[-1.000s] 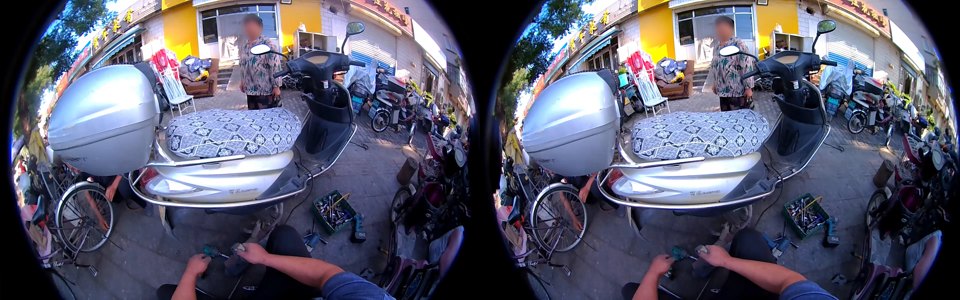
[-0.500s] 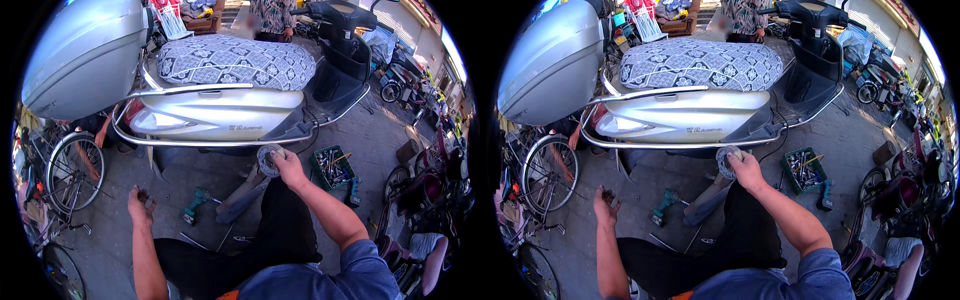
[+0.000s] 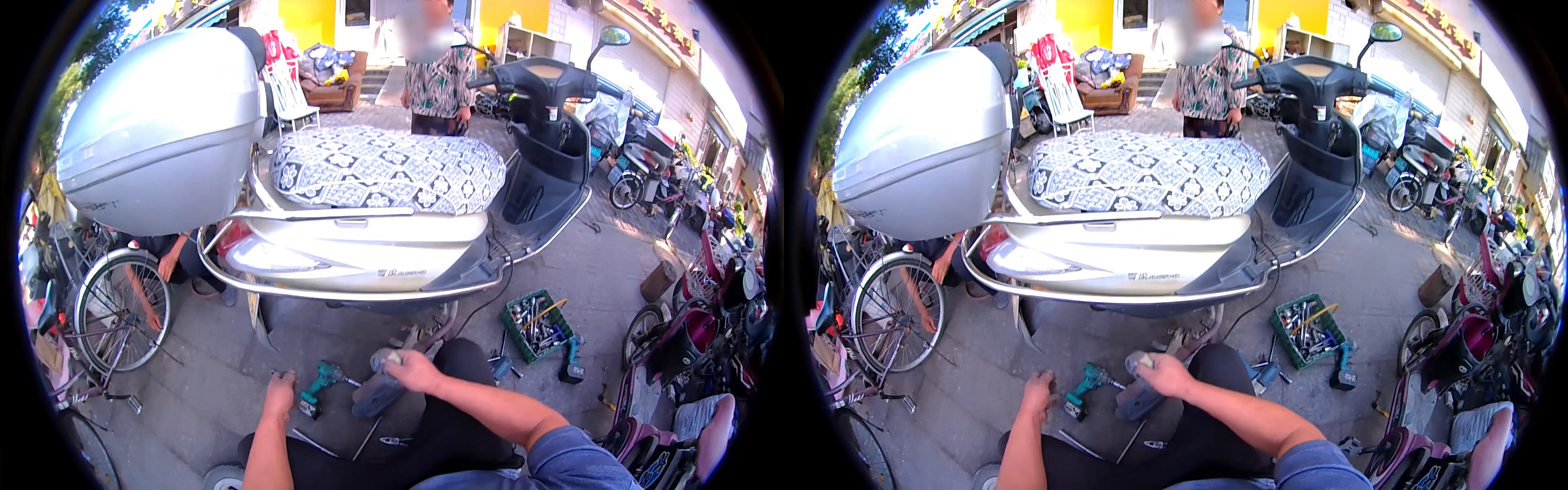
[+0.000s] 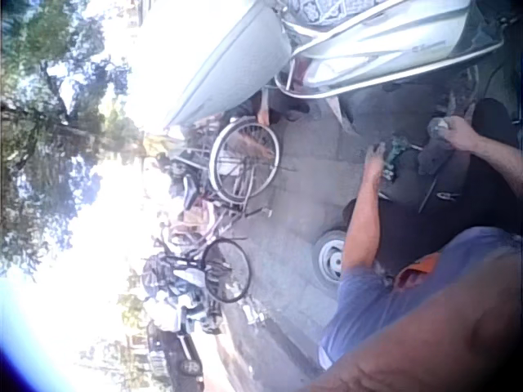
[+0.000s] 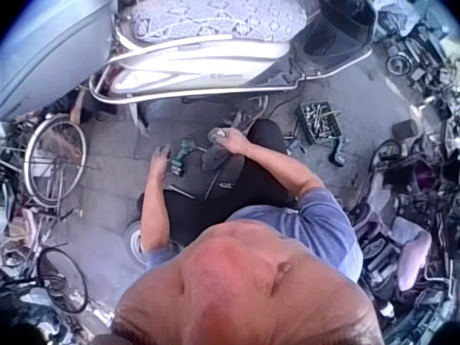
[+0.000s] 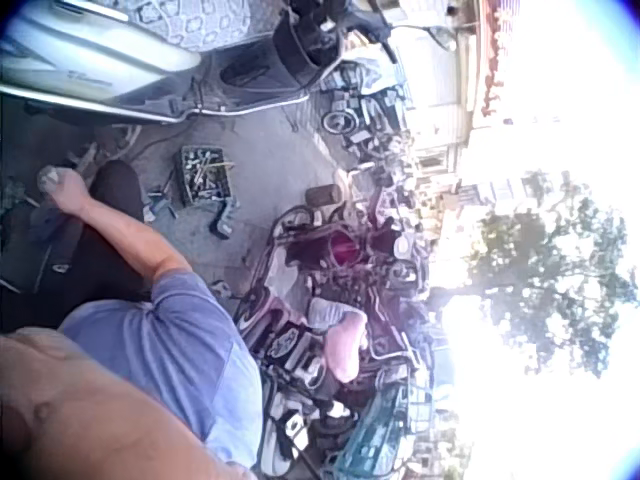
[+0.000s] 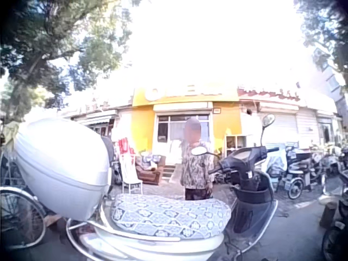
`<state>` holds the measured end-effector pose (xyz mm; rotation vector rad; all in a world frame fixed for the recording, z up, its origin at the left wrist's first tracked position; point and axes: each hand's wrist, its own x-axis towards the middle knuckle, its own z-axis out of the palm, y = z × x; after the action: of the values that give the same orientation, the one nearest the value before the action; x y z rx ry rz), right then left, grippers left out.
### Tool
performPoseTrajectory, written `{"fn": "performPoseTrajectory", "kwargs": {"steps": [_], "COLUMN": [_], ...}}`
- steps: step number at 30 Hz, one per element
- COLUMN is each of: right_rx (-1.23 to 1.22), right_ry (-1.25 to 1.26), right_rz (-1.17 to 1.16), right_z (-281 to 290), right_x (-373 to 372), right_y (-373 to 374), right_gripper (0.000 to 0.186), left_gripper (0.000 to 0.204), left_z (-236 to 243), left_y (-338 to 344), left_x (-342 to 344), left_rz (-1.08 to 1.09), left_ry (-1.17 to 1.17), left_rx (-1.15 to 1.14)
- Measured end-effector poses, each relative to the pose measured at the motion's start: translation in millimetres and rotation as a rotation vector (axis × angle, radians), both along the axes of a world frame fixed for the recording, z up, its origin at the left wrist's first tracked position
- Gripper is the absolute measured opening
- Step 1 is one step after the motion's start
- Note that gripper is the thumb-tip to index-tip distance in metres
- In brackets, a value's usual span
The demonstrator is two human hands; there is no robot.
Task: The person holds a metal mechanical component from a scooter and uses a cloth to wipe various parts of it before setting it down.
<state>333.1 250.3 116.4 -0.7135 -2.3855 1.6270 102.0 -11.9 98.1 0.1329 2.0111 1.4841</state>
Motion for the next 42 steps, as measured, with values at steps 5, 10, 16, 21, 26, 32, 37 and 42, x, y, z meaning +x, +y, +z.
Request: {"fn": "performPoseTrajectory", "kwargs": {"steps": [5,10,16,21,26,32,37,42], "right_rx": [0.151,0.24,0.399,0.401,0.369,0.387,0.318,0.323], "right_ry": [-0.174,-0.289,-0.362,-0.349,-0.359,-0.316,-0.316,-0.28], "right_rz": [0.056,0.157,0.202,0.19,0.179,0.162,0.171,0.139], "right_z": [-40,-46,-61,-58,-60,-65,-63,-64], "right_x": [6,7,7,13,14,13,15,13], "right_y": [-29,-34,-41,-44,-40,-38,-45,-37], "right_gripper": [0.054,0.057,0.053,0.052,0.052,0.052,0.052,0.052], "left_gripper": [0.043,0.052,0.059,0.06,0.063,0.058,0.058,0.056], "left_z": [-8,-10,-45,-36,-34,-41,-65,-55], "left_y": [9,10,16,13,12,10,3,11], "left_x": [30,34,29,29,30,29,18,17], "left_rz": [-0.291,-0.424,-0.785,-0.776,-0.786,-0.786,-0.635,-0.518], "left_ry": [0.391,0.366,0.486,0.514,0.514,0.548,0.61,0.723], "left_rx": [-0.255,-0.422,-0.639,-0.655,-0.669,-0.69,-0.634,-0.576]}}
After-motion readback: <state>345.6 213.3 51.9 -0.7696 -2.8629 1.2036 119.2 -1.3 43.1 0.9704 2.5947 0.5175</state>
